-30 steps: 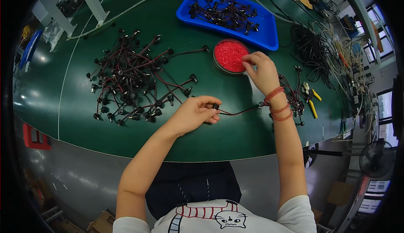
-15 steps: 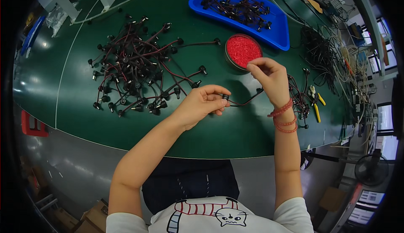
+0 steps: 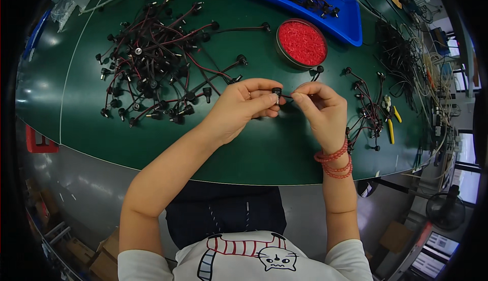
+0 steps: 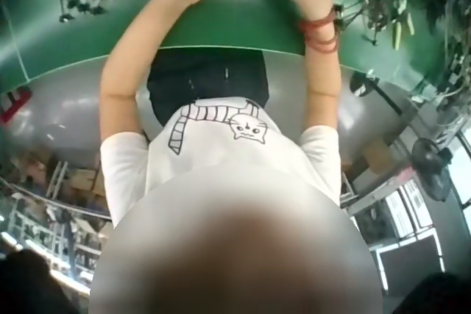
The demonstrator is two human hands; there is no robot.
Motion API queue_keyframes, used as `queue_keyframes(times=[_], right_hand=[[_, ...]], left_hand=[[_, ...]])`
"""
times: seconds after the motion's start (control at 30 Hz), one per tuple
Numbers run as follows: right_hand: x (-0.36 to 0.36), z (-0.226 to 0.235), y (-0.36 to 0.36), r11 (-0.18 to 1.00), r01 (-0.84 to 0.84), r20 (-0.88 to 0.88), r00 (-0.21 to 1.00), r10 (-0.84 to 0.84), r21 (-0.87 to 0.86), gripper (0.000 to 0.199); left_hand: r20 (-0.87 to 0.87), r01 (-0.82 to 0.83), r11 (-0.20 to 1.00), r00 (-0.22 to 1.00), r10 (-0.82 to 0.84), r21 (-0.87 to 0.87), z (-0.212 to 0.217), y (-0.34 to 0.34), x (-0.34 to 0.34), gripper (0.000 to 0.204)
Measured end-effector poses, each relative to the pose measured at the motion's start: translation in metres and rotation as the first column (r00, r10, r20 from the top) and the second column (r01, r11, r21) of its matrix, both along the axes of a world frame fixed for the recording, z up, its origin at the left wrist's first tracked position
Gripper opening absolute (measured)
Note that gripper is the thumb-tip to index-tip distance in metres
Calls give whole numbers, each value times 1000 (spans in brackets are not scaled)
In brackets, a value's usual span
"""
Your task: Manually assembling connectors onto electronic wires at a factory workbench.
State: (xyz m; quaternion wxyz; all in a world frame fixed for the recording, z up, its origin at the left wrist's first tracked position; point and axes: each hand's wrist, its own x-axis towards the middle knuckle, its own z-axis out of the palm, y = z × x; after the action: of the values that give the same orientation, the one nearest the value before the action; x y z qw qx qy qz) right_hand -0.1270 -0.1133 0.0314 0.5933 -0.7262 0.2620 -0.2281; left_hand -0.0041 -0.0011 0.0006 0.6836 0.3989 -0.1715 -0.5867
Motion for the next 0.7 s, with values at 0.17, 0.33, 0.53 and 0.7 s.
queue_keyframes(times=[0.17,0.33,0.53,0.7], right_hand=[[5,-4,5,843,-20,35,998,46,-537,10],[8,-6,7,689,47,104,994,42,-723,10],[8,-4,7,636,44,102,993,55,-770,9],[7,-4,8,643,23,79,995,58,-766,10]], left_hand=[[-58,18,999,998,-20,-37,-1,1,2,23],[-87,19,997,996,-26,-75,-3,0,2,23],[-105,19,999,994,-23,-43,2,0,2,21],[-95,11,1000,995,-14,-27,1,0,0,20]])
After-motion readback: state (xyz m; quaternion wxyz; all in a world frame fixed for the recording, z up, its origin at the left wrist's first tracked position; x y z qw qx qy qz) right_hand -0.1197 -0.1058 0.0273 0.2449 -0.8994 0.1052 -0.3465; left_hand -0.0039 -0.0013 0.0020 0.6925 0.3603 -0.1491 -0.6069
